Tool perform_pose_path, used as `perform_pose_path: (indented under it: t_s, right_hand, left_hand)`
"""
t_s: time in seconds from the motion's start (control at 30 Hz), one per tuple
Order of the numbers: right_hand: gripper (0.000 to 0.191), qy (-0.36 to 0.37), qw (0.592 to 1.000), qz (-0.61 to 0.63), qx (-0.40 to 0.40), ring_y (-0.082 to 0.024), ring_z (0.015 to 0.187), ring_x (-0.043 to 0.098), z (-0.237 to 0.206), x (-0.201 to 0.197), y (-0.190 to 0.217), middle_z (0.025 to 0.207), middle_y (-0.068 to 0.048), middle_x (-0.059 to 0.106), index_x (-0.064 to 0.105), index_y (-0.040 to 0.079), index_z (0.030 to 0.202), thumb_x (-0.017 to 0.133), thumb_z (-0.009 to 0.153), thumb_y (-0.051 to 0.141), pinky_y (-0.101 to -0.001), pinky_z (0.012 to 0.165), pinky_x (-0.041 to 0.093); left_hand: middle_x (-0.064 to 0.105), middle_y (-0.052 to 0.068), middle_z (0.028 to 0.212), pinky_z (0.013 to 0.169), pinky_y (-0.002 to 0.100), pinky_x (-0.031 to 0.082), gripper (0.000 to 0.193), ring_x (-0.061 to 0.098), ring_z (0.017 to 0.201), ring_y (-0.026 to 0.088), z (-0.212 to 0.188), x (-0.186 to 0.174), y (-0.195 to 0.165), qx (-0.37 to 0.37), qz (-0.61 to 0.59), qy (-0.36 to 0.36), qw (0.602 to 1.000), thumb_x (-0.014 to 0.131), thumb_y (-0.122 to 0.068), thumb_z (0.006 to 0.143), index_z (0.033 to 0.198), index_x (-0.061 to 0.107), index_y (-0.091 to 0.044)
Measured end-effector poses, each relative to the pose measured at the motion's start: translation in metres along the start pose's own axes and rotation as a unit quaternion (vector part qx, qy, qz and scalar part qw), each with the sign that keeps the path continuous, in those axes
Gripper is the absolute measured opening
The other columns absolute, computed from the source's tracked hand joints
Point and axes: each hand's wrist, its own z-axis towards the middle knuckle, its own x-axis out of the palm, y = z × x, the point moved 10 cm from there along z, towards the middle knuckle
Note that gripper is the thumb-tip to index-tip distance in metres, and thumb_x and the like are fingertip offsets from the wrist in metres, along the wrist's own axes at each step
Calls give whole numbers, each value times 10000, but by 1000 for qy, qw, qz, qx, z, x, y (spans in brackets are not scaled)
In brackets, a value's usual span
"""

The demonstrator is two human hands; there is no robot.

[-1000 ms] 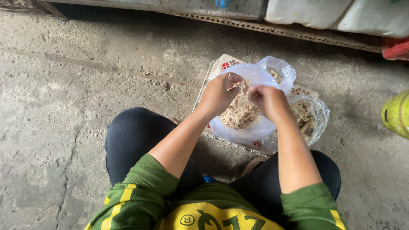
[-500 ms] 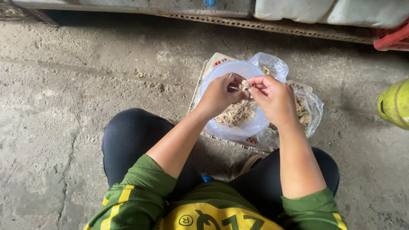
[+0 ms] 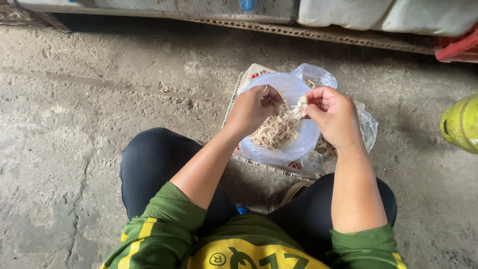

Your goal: The person sits on the floor and uses both hands to tear dried mushroom pieces into smaller shreds, placing them into a white bowl. The person repeatedly picks up mushroom pieces from a plastic bag and shreds them by hand.

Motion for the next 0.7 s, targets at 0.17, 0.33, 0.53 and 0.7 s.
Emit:
perform_pose_path:
  t_s: [0.17, 0.33, 0.53, 0.7]
  right_hand:
    - [195, -12, 997, -68, -16, -64, 830, 659, 1, 2, 10, 940, -33, 711, 677, -15, 1044, 781, 879, -17, -215, 770, 566]
    - [142, -28, 980, -189, 52, -65, 708, 640, 5, 13, 12, 844, -42, 751, 760, 19, 1027, 789, 917, 104, -228, 612, 486]
    - [277, 44, 942, -95, 320, -159, 805, 649, 21, 52, -53, 954, -148, 726, 764, -34, 1077, 643, 1013, 207, -270, 724, 507]
    - [458, 202, 921, -305, -135, -238, 1000, 672, 50, 127, 7, 1112, -183, 701, 578, -54, 1259, 673, 838, 95, -315, 913, 527]
  left_hand:
    - [768, 70, 864, 699, 299, 572, 185, 737, 761, 167, -6, -8, -5, -17, 38, -23, 999, 801, -46, 791, 957, 720, -35]
    - [763, 72, 921, 716, 300, 591, 157, 767, 815, 151, -5, -15, -12, -7, 59, -26, 998, 831, -113, 807, 941, 769, -61]
    - [788, 84, 932, 768, 308, 594, 158, 773, 832, 175, -2, -18, -4, -7, 65, -35, 997, 757, -57, 843, 1001, 755, -64]
    - [766, 95, 987, 794, 308, 590, 258, 759, 890, 202, -4, -26, -11, 58, 65, -79, 993, 734, 2, 762, 1015, 730, -50]
